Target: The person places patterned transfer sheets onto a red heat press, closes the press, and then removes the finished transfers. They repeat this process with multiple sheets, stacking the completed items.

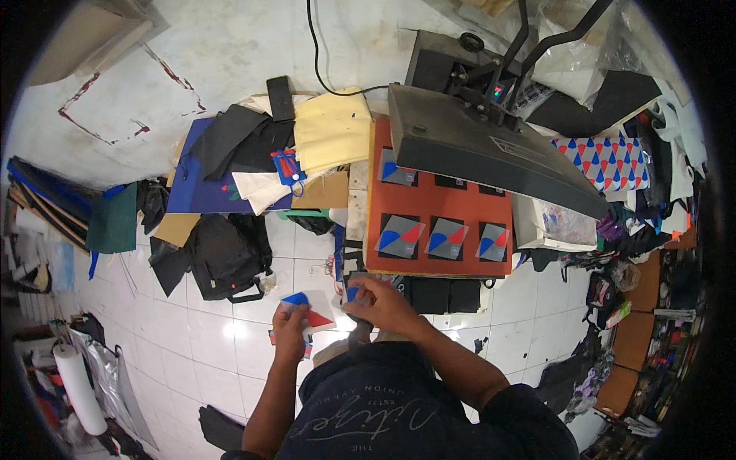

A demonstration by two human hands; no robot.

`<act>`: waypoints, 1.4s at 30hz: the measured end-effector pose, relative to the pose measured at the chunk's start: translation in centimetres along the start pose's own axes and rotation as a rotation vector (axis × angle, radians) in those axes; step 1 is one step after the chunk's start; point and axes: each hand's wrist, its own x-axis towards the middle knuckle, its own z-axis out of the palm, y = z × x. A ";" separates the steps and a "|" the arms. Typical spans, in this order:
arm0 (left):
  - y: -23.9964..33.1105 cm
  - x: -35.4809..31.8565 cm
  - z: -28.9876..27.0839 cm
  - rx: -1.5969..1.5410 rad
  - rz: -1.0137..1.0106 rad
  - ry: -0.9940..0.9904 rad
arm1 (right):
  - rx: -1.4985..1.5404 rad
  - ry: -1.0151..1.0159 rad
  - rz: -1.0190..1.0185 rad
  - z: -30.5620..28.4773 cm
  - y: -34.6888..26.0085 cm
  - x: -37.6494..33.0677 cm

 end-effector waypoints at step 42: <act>-7.0 -9.9 19.6 -0.042 0.153 -0.014 | 0.098 0.375 -0.098 -24.1 9.7 0.7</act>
